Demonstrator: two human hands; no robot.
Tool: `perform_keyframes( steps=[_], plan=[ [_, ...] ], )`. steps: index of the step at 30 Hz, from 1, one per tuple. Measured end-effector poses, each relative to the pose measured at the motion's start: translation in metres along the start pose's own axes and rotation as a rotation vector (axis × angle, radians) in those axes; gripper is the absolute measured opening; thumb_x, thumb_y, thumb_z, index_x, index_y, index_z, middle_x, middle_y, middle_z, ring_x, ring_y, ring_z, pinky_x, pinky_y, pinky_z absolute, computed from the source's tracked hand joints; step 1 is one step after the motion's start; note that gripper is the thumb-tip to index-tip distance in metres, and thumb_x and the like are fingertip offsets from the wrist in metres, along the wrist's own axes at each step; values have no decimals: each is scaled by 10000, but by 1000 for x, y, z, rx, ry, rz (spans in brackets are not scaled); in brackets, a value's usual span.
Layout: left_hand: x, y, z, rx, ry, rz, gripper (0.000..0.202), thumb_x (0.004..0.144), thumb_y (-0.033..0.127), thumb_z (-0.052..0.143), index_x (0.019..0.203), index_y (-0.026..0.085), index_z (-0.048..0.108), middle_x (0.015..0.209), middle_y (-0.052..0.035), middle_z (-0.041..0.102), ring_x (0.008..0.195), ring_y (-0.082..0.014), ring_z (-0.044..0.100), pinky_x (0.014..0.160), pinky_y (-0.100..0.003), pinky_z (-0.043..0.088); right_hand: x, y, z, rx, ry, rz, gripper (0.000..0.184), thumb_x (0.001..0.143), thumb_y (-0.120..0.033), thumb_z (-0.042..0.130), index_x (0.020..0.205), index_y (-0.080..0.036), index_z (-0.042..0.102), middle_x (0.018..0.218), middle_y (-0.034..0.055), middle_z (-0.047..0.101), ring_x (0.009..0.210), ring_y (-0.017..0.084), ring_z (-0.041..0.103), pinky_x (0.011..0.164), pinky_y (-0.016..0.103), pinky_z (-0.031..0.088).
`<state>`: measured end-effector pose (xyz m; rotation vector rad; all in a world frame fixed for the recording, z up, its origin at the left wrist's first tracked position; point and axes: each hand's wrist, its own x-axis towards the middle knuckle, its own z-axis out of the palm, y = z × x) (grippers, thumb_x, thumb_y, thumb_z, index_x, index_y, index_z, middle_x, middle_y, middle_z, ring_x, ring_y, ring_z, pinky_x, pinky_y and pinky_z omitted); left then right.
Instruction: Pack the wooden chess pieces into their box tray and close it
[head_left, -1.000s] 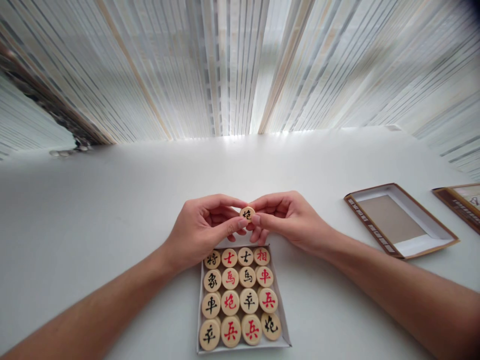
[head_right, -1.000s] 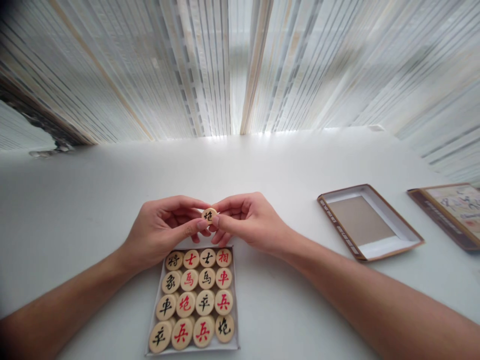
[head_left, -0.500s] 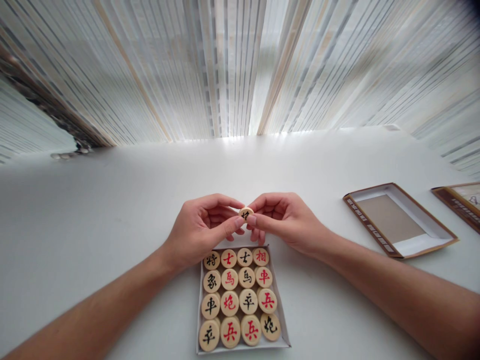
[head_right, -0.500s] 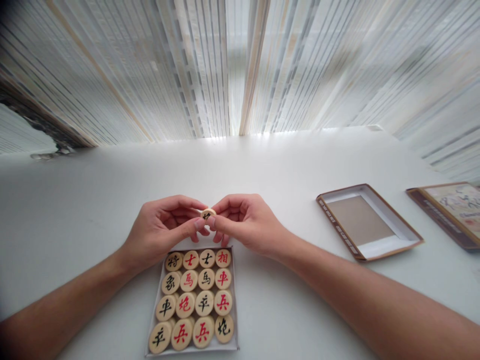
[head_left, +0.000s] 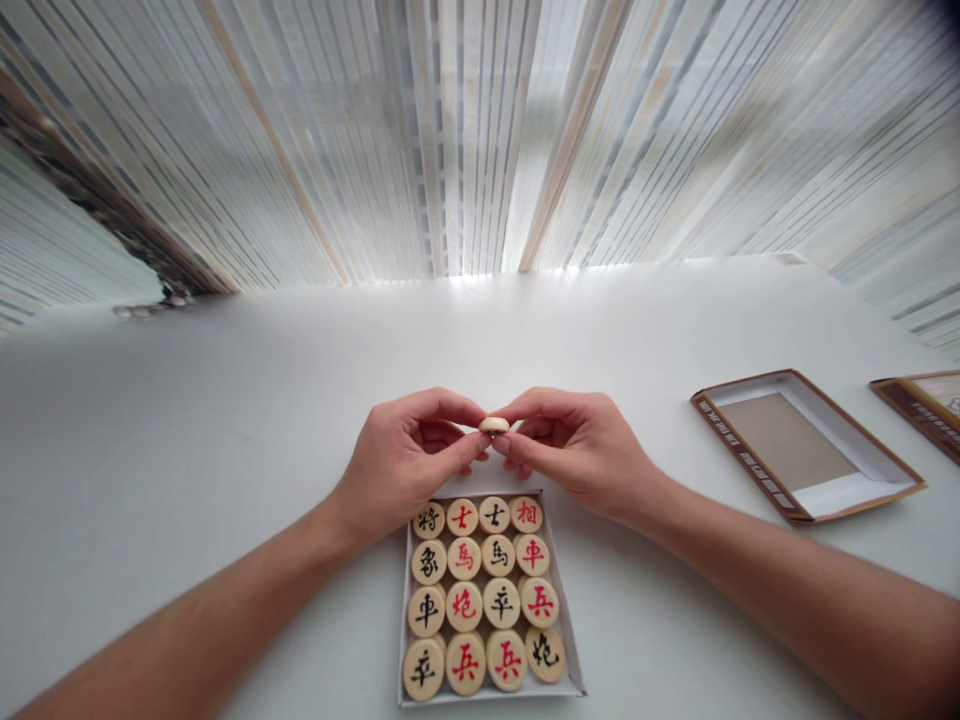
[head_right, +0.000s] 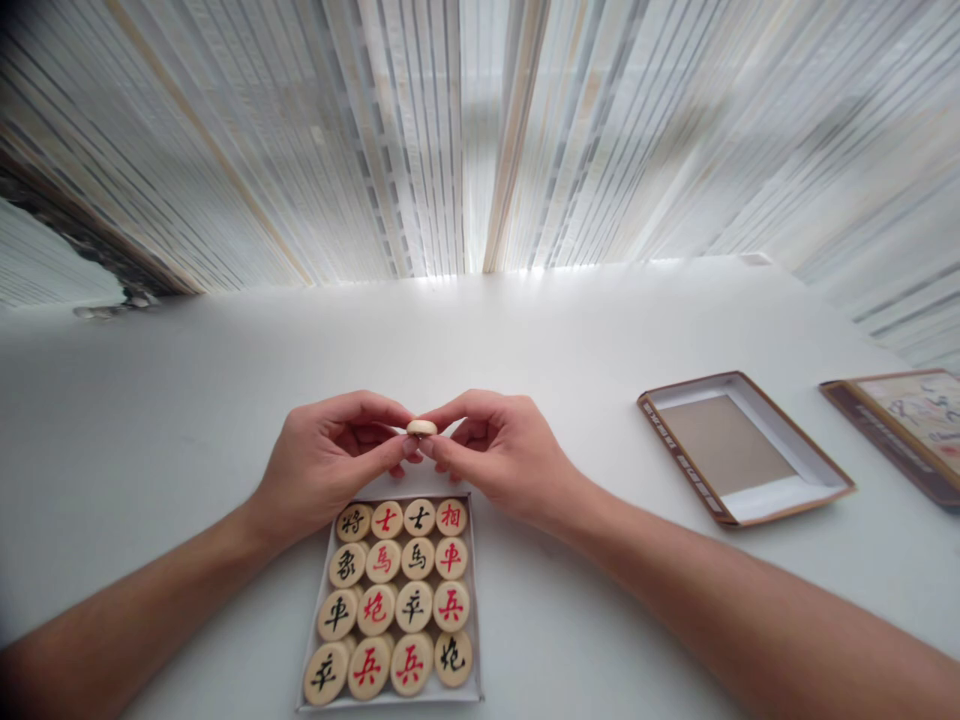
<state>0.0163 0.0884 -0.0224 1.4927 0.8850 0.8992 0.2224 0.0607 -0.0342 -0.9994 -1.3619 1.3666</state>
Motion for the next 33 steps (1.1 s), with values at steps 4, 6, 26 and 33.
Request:
perform_keyframes(
  steps=[4, 6, 26, 33],
  plan=[
    [0, 1, 1, -31, 3, -2, 187, 839, 204, 858, 997, 146, 776, 874, -50, 820, 737, -162, 788, 615, -200, 647, -1, 0, 0, 36, 40, -5, 296, 803, -283, 897, 1072, -186, 822, 817, 42, 777, 628, 143, 693, 553, 248, 586],
    [0, 0, 1, -65, 0, 2, 233, 839, 207, 860, 1047, 148, 772, 851, -47, 820, 729, -162, 786, 615, -207, 649, -1, -1, 0, 77, 54, 8, 337, 801, -293, 899, 1107, -184, 809, 793, 35, 774, 589, 140, 688, 530, 252, 584],
    [3, 0, -3, -100, -20, -27, 278, 828, 196, 868, 1099, 157, 817, 959, -86, 836, 777, -183, 783, 616, -224, 635, 5, -4, -6, 200, -3, 115, 307, 857, -358, 853, 1116, -195, 838, 913, 91, 816, 628, 147, 719, 544, 249, 586],
    [4, 0, -4, -66, -25, -8, 282, 840, 231, 857, 1109, 157, 812, 957, -85, 825, 795, -192, 770, 622, -245, 636, 5, 0, -7, 222, -26, 61, 314, 844, -308, 872, 1142, -217, 831, 897, 75, 816, 648, 140, 723, 564, 238, 594]
  ],
)
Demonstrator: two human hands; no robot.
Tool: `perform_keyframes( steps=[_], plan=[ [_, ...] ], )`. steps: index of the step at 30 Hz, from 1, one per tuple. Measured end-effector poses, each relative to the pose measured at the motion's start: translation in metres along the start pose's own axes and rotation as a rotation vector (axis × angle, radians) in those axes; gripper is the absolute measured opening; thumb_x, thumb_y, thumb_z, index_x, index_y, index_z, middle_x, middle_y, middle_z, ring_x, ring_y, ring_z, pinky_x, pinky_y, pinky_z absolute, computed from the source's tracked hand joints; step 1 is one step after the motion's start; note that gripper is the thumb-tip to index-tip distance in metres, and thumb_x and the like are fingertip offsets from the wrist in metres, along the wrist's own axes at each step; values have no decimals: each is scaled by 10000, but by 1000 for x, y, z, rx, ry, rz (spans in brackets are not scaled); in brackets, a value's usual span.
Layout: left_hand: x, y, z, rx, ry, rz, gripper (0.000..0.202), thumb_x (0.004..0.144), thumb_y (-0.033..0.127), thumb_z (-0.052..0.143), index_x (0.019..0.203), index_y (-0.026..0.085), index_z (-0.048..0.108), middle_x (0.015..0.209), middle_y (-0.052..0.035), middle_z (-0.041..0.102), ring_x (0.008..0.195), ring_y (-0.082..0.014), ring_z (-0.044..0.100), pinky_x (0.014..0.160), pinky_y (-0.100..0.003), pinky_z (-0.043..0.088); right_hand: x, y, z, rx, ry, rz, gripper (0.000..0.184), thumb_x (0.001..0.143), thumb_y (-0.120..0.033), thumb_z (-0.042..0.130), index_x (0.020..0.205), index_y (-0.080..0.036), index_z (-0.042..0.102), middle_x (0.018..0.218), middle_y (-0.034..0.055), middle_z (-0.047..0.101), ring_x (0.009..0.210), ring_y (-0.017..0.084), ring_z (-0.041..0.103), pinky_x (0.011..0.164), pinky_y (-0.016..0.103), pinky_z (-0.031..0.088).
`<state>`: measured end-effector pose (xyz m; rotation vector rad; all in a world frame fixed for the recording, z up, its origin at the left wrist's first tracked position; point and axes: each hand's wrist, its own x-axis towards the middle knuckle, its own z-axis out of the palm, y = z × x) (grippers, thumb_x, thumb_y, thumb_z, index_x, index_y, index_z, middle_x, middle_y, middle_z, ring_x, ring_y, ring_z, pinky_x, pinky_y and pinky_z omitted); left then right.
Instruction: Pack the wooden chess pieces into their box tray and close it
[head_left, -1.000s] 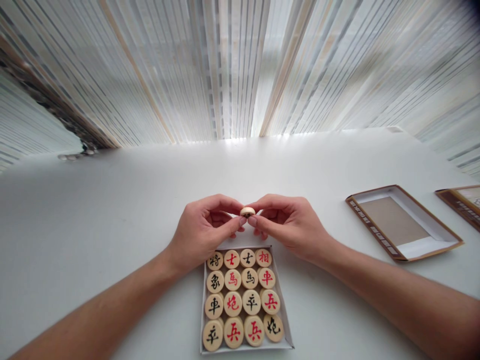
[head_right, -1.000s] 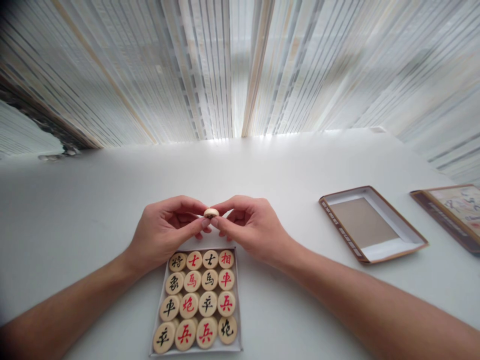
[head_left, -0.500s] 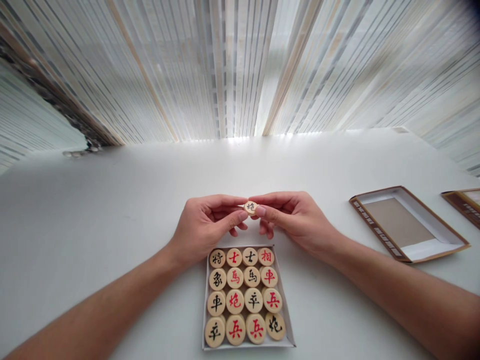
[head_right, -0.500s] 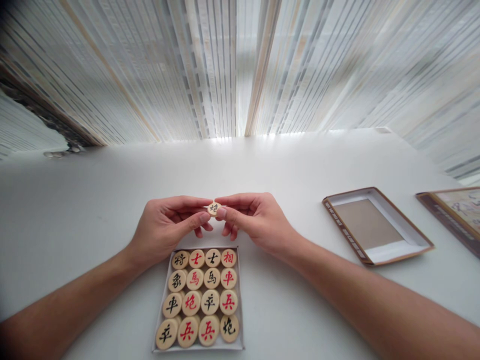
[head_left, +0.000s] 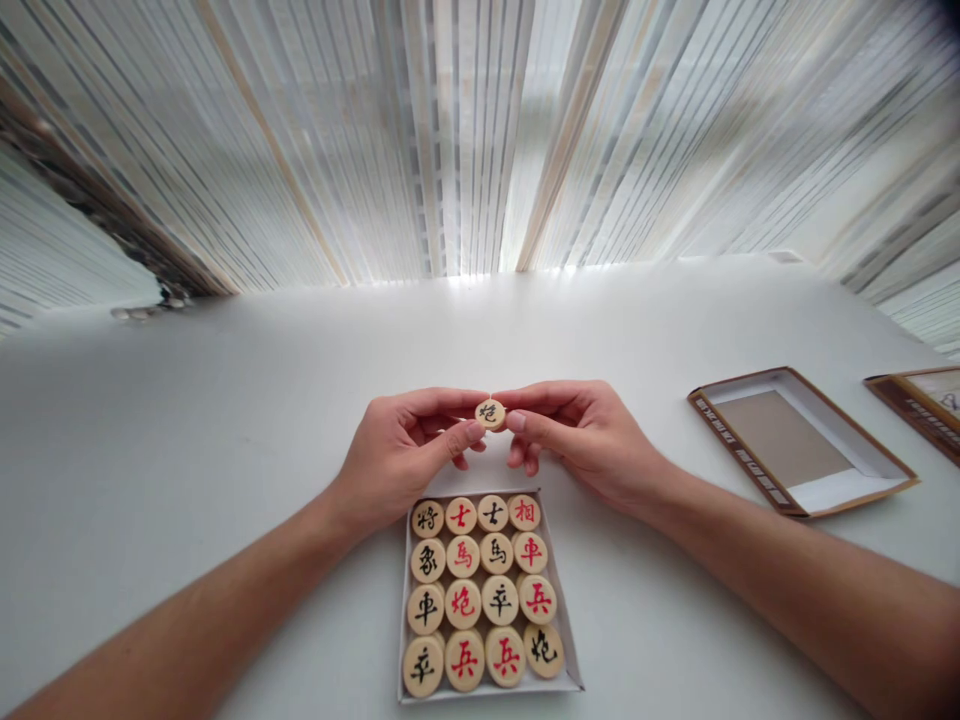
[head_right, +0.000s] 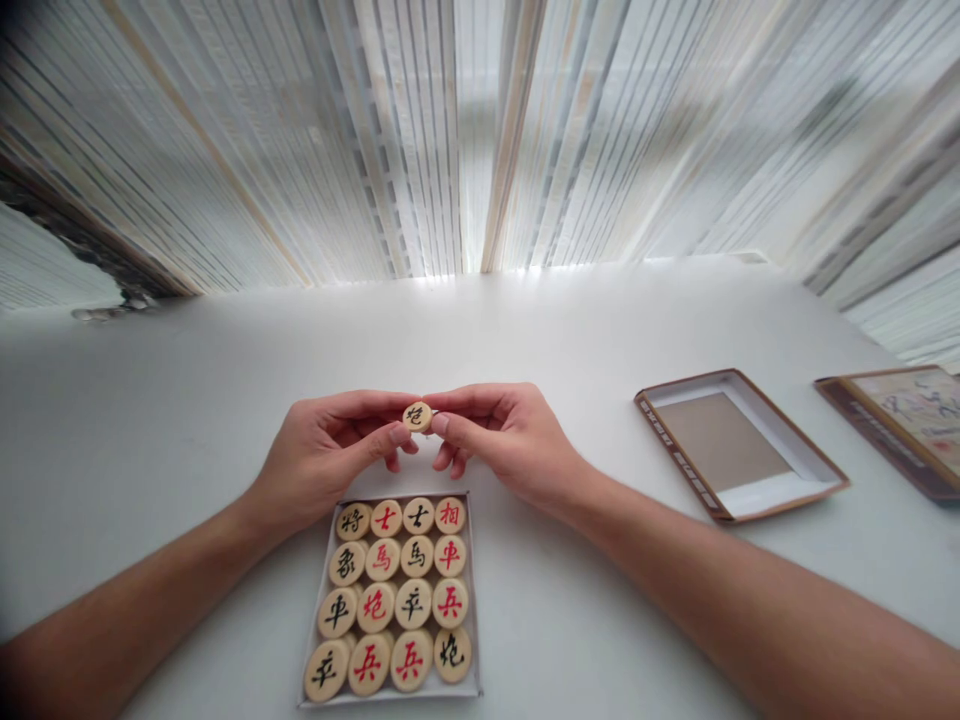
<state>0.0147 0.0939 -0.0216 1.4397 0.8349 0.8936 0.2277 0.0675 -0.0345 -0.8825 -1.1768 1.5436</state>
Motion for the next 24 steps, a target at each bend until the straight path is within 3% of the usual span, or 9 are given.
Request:
perform_keyframes(
  steps=[10, 17, 24],
  plan=[
    [-1, 0, 1, 44, 36, 24, 277, 820, 237, 869, 1078, 158, 807, 968, -89, 818, 842, -203, 765, 628, -242, 635, -1, -6, 6, -48, 51, -23, 389, 719, -293, 954, 1080, -197, 845, 859, 63, 804, 614, 150, 702, 538, 267, 588],
    [-1, 0, 0, 68, 55, 40, 228, 814, 222, 872, 1027, 169, 808, 952, -71, 820, 824, -188, 768, 631, -225, 630, -1, -3, 6, -77, 54, -33, 311, 752, -288, 932, 1033, -190, 842, 847, 57, 799, 620, 150, 705, 544, 269, 598],
    [-1, -1, 2, 60, 66, 37, 306, 799, 284, 891, 1066, 163, 802, 891, -78, 814, 810, -210, 780, 614, -246, 637, -2, -2, 5, -72, 88, -27, 386, 755, -343, 929, 1090, -183, 823, 774, 42, 777, 574, 146, 692, 526, 278, 598]
  ],
)
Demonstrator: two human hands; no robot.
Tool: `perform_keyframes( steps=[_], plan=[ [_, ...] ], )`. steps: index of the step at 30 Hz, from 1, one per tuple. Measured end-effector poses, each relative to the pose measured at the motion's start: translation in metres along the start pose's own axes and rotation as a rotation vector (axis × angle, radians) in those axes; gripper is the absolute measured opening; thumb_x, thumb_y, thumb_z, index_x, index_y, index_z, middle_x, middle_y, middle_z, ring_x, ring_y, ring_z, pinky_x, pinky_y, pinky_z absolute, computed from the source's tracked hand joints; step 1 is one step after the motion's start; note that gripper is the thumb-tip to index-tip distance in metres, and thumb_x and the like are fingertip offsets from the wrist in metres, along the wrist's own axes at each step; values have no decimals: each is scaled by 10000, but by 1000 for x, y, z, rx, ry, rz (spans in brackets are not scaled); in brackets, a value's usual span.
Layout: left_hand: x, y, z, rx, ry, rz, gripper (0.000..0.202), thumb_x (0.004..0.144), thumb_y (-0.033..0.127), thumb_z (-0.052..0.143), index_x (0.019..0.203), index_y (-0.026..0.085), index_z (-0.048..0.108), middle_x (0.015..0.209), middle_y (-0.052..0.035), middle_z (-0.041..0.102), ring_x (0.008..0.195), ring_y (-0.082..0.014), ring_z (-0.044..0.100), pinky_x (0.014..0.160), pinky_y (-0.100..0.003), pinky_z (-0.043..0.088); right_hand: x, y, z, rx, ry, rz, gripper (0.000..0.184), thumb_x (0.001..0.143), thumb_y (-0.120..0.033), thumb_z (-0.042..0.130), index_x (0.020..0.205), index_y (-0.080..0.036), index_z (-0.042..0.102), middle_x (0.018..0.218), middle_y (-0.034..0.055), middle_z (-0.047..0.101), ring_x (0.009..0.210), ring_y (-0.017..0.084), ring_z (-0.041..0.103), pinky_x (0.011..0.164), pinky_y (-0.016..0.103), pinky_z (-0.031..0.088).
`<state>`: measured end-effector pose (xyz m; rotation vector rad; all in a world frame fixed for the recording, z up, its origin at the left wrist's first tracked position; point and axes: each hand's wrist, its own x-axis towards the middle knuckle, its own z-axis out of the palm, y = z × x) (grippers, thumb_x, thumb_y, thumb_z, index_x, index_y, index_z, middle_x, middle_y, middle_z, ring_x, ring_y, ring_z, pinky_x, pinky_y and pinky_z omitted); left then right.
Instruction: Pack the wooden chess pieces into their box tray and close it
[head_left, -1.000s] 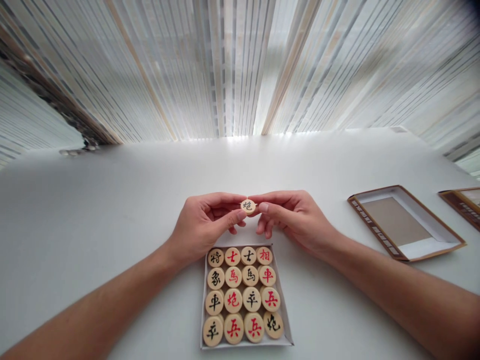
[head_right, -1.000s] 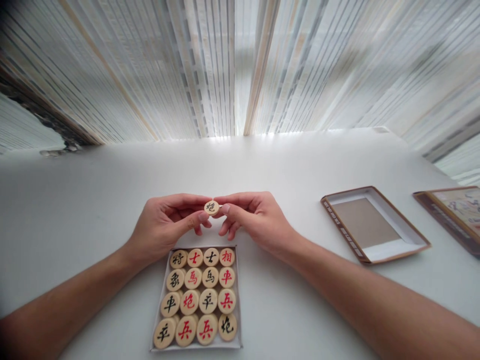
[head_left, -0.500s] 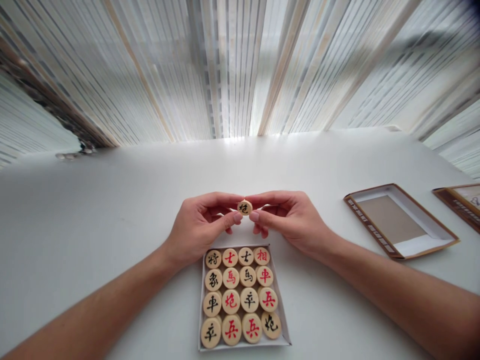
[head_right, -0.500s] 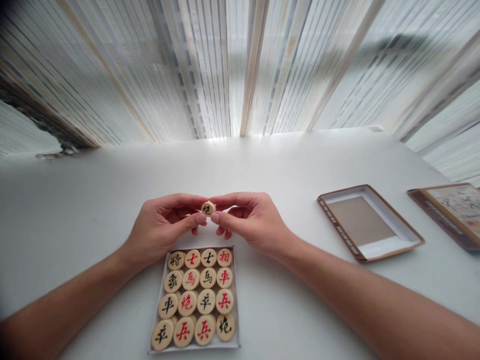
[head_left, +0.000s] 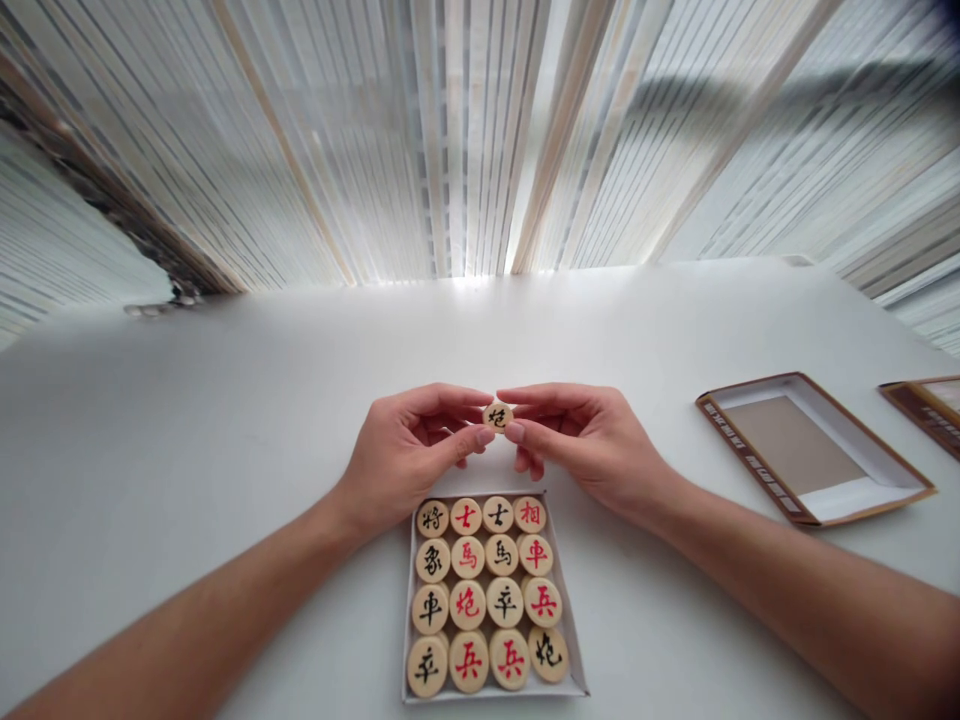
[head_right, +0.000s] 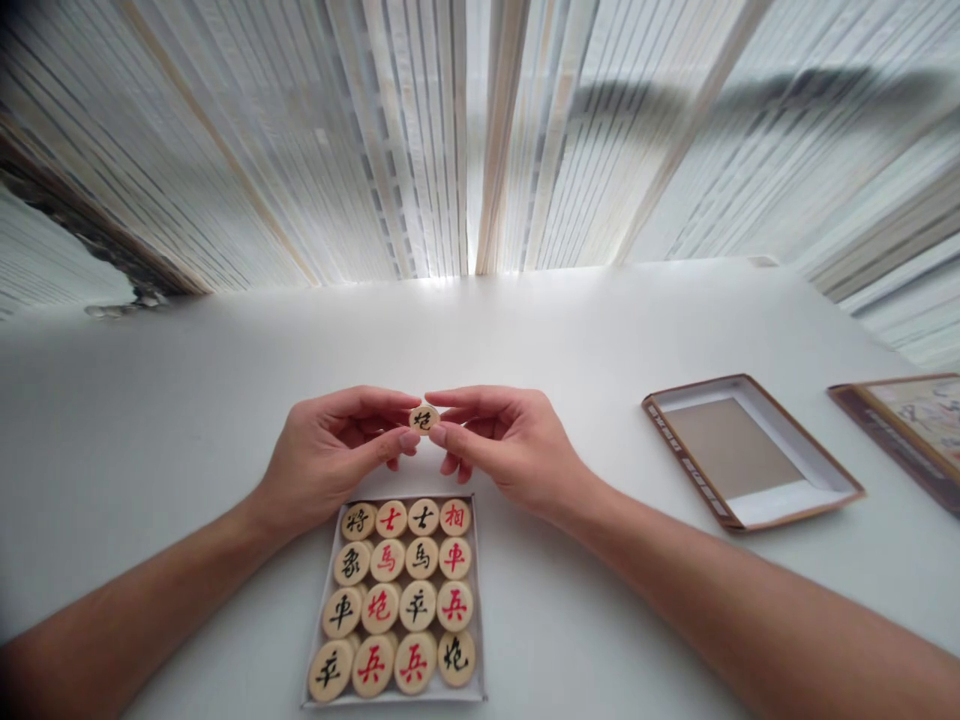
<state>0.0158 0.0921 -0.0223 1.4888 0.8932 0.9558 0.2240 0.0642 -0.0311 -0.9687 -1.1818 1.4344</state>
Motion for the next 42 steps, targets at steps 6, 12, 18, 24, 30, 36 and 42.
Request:
perform_keyframes(
  steps=[6, 12, 18, 24, 30, 36, 42],
  plan=[
    [0, -2, -1, -22, -7, -13, 270, 803, 242, 889, 1055, 174, 820, 912, -67, 827, 798, -184, 772, 623, -222, 632, 1, -3, -1, 4, -48, 62, 366, 801, -377, 900, 1095, -172, 829, 803, 57, 794, 601, 150, 720, 534, 258, 611],
    [-1, -2, 1, -62, -15, -15, 314, 775, 195, 903, 1076, 165, 817, 895, -60, 834, 804, -191, 783, 656, -236, 649, 1, -3, -1, 57, -41, 81, 365, 785, -362, 917, 1073, -164, 813, 825, 74, 811, 654, 183, 774, 543, 250, 634],
    [0, 3, 1, -23, -5, -19, 210, 793, 228, 891, 978, 147, 833, 860, -56, 828, 726, -169, 761, 625, -224, 643, 1, -3, -1, 47, -89, 81, 324, 797, -341, 911, 1072, -190, 833, 878, 75, 823, 742, 179, 785, 604, 237, 648],
    [-2, 0, 1, -2, -26, 17, 183, 828, 222, 865, 993, 155, 828, 869, -45, 826, 714, -130, 744, 639, -186, 636, 1, -4, -1, 32, -103, 92, 247, 854, -409, 860, 938, -178, 842, 838, 55, 800, 659, 139, 762, 565, 192, 622],
    [-4, -7, 0, 0, -59, 77, 316, 834, 161, 855, 1142, 198, 794, 844, -1, 818, 735, -102, 760, 707, -157, 634, 2, -3, -2, 34, -160, 106, 256, 885, -422, 831, 943, -172, 837, 841, 54, 791, 641, 121, 740, 565, 188, 613],
    [-3, -4, 0, -4, -67, 93, 306, 823, 164, 868, 1120, 205, 804, 829, 10, 819, 724, -92, 762, 701, -135, 627, 2, -5, -2, 23, -208, 115, 297, 923, -454, 787, 899, -162, 832, 745, 32, 755, 639, 119, 740, 577, 177, 606],
    [-3, -5, 0, -26, -77, 93, 263, 827, 178, 871, 1080, 206, 805, 822, 11, 823, 735, -95, 770, 690, -127, 621, 2, -6, -3, 42, -225, 130, 316, 926, -465, 781, 896, -155, 836, 758, 41, 760, 632, 118, 740, 590, 182, 608]
  ],
)
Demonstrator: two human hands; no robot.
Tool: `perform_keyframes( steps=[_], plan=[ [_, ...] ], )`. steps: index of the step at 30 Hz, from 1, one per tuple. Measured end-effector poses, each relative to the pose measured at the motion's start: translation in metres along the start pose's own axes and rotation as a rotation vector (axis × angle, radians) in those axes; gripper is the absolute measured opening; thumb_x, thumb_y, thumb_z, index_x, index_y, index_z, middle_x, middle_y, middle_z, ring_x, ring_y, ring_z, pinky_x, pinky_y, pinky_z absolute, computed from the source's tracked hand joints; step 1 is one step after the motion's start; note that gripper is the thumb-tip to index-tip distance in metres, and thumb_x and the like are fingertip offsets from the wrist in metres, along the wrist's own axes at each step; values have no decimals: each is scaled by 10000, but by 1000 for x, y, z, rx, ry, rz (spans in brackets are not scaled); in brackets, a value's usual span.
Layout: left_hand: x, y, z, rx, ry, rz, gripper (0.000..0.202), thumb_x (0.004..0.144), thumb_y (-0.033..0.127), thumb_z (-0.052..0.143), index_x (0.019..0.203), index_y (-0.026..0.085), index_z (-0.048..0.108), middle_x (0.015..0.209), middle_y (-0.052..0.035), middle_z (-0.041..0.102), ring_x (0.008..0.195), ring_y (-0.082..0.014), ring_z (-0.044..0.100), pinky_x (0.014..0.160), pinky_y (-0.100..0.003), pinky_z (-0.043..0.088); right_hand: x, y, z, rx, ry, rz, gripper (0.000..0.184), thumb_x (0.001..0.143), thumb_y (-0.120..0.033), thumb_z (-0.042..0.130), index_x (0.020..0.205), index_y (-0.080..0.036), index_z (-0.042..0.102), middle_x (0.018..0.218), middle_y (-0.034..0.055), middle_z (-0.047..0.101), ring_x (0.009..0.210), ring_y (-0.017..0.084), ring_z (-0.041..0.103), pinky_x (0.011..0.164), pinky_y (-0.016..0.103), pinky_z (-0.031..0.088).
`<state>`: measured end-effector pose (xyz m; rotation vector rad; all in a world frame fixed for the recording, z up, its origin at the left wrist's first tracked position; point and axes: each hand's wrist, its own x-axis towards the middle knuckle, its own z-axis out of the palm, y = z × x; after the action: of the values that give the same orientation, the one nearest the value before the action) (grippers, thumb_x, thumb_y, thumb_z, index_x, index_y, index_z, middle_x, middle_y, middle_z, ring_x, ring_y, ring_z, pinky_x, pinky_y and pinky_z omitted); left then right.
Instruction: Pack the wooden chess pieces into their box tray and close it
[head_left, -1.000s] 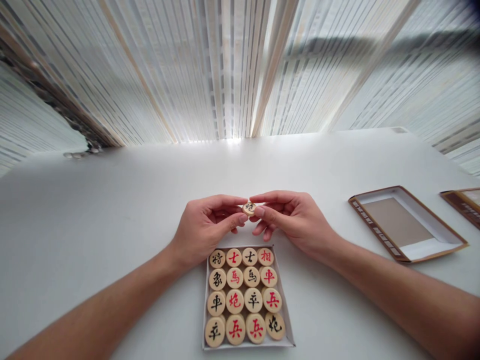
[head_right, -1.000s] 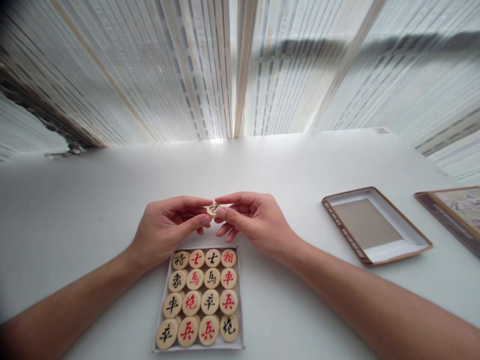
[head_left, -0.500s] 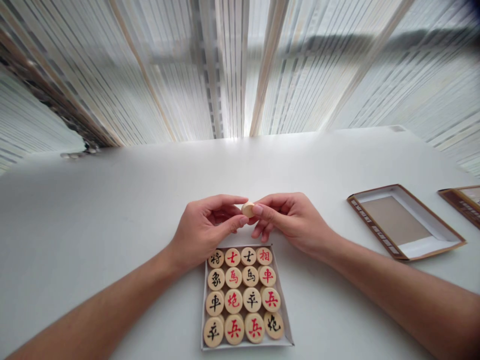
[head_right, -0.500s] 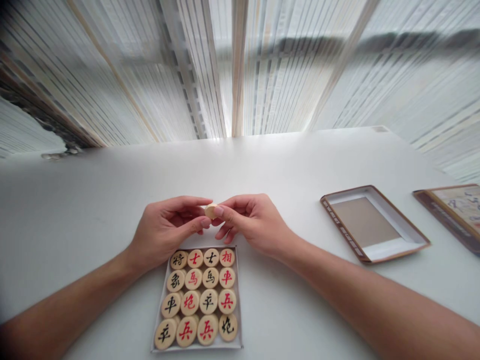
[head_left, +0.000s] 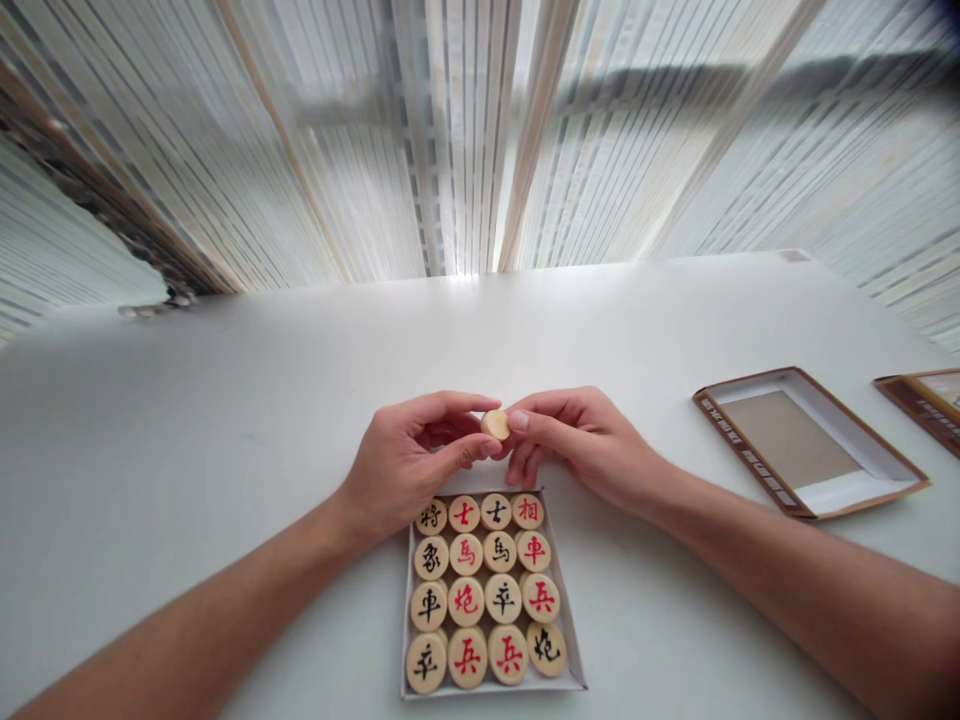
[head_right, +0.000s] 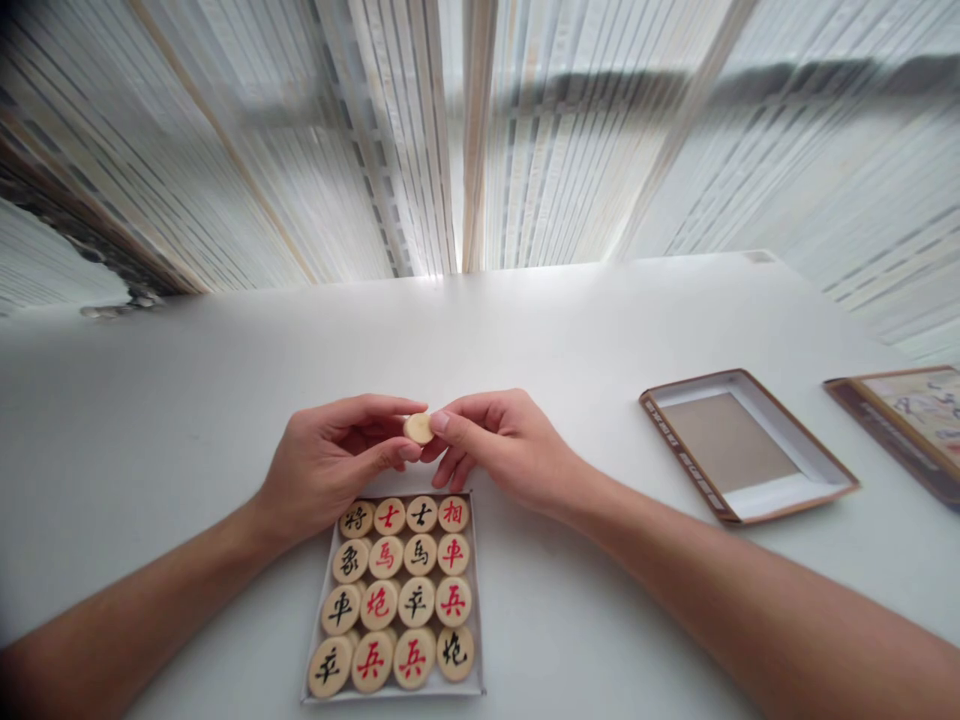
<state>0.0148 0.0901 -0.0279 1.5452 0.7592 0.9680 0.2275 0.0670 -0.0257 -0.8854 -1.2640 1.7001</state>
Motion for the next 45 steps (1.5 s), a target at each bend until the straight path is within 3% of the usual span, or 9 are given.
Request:
perform_keyframes(
  steps=[5, 14, 25, 29, 36, 40, 45],
  plan=[
    [0, 0, 0, -5, -11, -13, 263, 857, 186, 846, 1114, 203, 793, 855, -6, 832, 776, -118, 784, 686, -147, 625, 0, 0, 0, 18, 15, -20, 277, 867, -415, 848, 980, -162, 842, 798, 49, 779, 618, 121, 732, 570, 194, 607],
    [0, 5, 1, 41, 18, -7, 234, 877, 208, 829, 1109, 188, 808, 775, 7, 804, 637, -71, 709, 629, -128, 600, 0, 0, 2, 3, 20, -36, 253, 783, -295, 921, 1001, -188, 850, 824, 35, 788, 617, 104, 700, 569, 189, 582],
    [0, 7, 1, 34, 31, -7, 225, 833, 197, 864, 1053, 179, 818, 747, -1, 805, 634, -90, 723, 619, -141, 603, 0, -1, 3, 1, 18, -47, 254, 777, -339, 923, 946, -169, 840, 782, 28, 766, 610, 113, 689, 561, 205, 568],
    [-2, 7, 1, 151, 43, 60, 250, 831, 214, 867, 1074, 180, 821, 755, -5, 808, 634, -107, 731, 626, -166, 613, 0, -3, 5, -24, 51, -30, 279, 758, -374, 930, 876, -150, 814, 723, 27, 749, 594, 119, 670, 550, 215, 553],
    [-4, 8, 2, 467, -23, 329, 192, 885, 163, 805, 1073, 198, 822, 934, -29, 847, 774, -148, 785, 727, -200, 622, -1, -2, 4, -71, 70, 42, 373, 672, -437, 969, 785, -146, 764, 625, 9, 702, 571, 128, 641, 553, 239, 544],
    [-4, 9, 2, 436, -28, 286, 176, 880, 183, 816, 1055, 195, 820, 885, -24, 840, 750, -151, 777, 725, -212, 628, -1, -5, 3, -85, 47, 16, 370, 741, -472, 923, 775, -142, 759, 619, 14, 702, 567, 123, 649, 553, 226, 533],
    [-3, 8, 2, 222, -7, 117, 230, 847, 219, 856, 1072, 187, 818, 835, -27, 831, 720, -156, 777, 682, -221, 640, 0, -8, 0, -29, -10, -9, 361, 795, -481, 883, 827, -136, 780, 684, 30, 733, 592, 131, 682, 572, 236, 558]
  ],
)
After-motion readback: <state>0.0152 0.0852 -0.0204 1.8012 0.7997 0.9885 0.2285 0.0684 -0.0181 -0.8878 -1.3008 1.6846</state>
